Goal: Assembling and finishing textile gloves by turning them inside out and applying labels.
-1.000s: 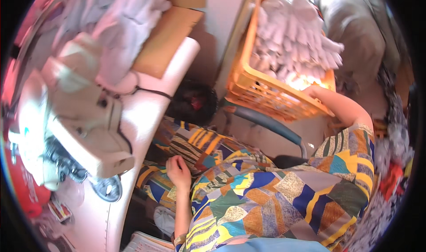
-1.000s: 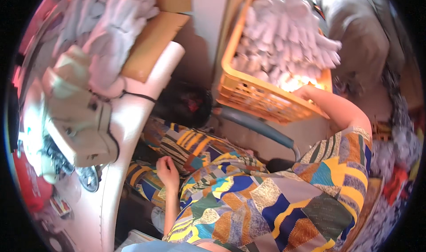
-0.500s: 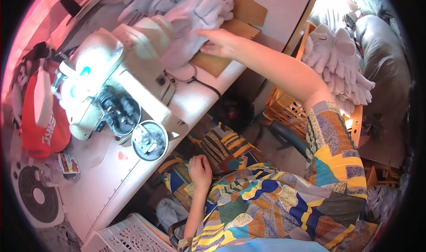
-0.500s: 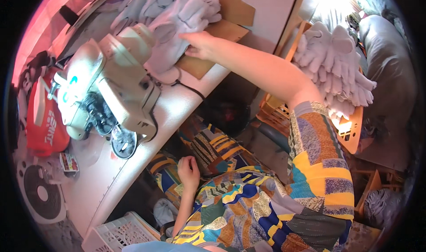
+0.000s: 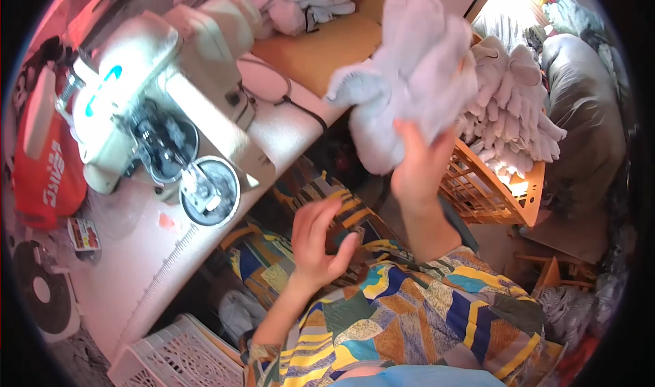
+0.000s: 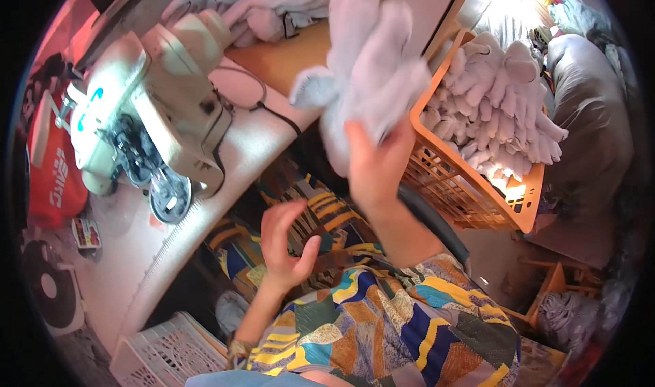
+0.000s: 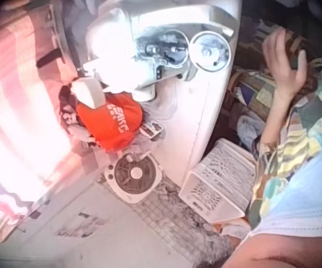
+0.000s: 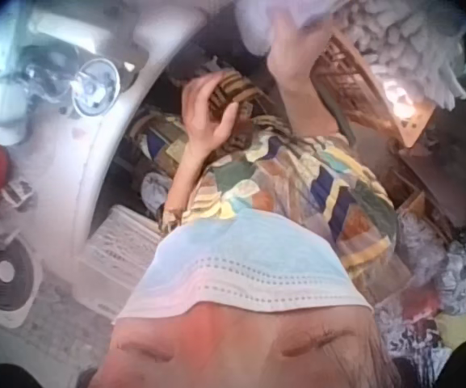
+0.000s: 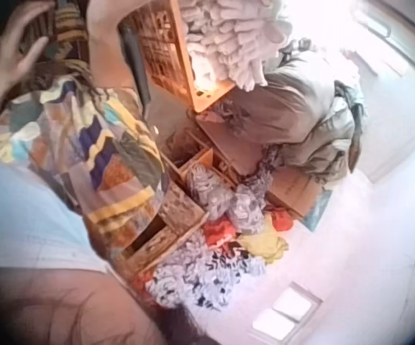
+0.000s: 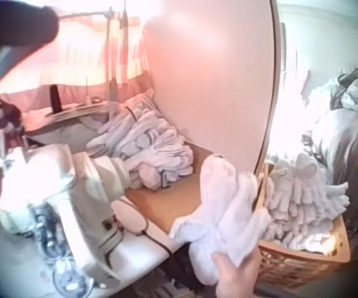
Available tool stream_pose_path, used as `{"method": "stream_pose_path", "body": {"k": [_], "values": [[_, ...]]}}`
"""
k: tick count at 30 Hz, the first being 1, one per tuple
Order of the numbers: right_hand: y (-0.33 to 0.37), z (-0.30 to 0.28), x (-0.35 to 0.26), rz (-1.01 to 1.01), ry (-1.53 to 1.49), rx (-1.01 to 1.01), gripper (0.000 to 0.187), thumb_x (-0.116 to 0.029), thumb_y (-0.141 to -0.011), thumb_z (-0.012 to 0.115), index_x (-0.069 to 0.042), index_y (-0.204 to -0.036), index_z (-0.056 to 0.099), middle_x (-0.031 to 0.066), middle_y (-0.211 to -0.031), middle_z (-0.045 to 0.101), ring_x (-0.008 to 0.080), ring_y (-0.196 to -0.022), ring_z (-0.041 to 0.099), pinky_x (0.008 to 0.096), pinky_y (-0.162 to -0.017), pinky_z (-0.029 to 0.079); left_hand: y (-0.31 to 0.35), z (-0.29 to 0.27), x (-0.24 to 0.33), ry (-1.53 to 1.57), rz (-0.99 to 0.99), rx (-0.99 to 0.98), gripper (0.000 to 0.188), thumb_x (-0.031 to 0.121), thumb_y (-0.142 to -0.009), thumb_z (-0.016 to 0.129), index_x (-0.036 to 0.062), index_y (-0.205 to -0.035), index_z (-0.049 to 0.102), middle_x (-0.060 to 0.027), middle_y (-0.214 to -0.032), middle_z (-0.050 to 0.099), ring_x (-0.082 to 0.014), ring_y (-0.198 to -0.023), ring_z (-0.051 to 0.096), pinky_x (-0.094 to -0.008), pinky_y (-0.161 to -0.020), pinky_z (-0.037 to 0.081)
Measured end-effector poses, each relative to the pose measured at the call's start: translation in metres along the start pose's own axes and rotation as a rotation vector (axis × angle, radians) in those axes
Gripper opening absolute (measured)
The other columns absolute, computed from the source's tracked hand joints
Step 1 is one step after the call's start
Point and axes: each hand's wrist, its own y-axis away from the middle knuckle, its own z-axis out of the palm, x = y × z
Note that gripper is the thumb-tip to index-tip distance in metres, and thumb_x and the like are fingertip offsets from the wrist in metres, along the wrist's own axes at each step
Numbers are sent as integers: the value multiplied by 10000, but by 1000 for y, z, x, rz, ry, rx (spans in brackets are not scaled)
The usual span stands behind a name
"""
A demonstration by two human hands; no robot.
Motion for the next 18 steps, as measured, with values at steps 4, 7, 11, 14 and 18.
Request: {"method": "stream_pose_path", "body": {"k": [4,7,11,14,18], "values": [[84,-40,2,-290,534,-625,633,-40,-671,746,10,-1237,466,227,-1358,326,370,-1224,372,447,-997,351,-17,14,14,578,-260,131,743,188,-778,744,-36,-1372,358,-120,-1301,469,-226,-1194,471,-378,-1022,385],[95,-52,-7,-285,667,-847,571,-122,-667,761,-41,-1181,528,263,-1356,333,403,-1196,377,464,-983,336,-29,13,18,663,-565,318,476,20,-835,651,0,-1266,448,-58,-1099,556,-114,-985,532,-280,-852,464],[68,-64,-5,-283,617,-754,615,-200,-719,763,-15,-1238,489,195,-1296,393,322,-1154,423,414,-964,375,-14,3,10,775,-763,399,310,211,-935,637,8,-1162,577,-35,-1064,626,-108,-980,562,-280,-858,452],[50,-55,-3,80,444,-794,715,-267,-775,779,5,-1335,426,151,-1293,464,241,-1170,475,388,-1002,393,-15,-1,18,963,-803,396,331,240,-963,595,1,-1192,577,-52,-1117,627,-126,-1009,576,-302,-906,451],[47,-50,6,580,-21,-867,609,-231,-879,719,26,-1351,433,115,-1281,558,163,-1172,530,322,-998,430,-11,-2,14,973,-819,387,323,219,-991,534,1,-1229,561,-60,-1145,626,-145,-1035,592,-319,-944,453]]}}
